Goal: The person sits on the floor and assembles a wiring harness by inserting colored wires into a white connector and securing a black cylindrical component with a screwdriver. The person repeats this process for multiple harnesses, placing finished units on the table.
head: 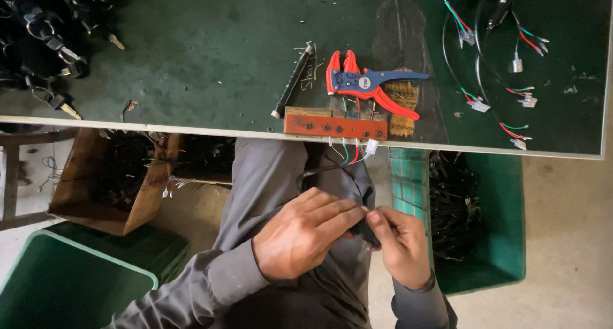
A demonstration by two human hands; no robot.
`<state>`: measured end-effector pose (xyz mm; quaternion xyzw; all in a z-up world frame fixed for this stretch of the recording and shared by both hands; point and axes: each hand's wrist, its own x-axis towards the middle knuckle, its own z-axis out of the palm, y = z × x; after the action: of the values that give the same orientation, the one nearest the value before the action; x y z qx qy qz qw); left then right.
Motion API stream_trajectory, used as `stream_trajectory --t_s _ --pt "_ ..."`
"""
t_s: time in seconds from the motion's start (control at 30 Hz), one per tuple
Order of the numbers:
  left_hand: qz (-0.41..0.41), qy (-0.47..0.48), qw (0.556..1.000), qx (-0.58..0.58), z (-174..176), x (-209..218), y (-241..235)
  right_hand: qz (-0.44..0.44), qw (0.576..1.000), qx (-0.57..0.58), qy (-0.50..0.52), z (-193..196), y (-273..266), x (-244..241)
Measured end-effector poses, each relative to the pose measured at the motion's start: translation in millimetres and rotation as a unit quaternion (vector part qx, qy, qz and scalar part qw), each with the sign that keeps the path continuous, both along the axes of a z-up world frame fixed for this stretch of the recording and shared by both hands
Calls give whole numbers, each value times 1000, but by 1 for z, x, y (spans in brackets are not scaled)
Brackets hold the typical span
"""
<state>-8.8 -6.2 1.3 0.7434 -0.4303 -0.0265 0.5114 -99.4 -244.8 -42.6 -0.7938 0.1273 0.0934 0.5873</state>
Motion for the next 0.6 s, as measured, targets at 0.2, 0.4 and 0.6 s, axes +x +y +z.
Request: stream_trajectory --t_s 0.2,0.4,0.6 --pt "-80 418 886 -183 22 -11 -11 -83 921 381 18 -43 20 5" --pt "-41 496 792 -354 55 6 -3 -1 988 148 41 -35 26 19" --pt "65 227 967 -93 8 46 35 -25 955 -196 -222 54 -28 68"
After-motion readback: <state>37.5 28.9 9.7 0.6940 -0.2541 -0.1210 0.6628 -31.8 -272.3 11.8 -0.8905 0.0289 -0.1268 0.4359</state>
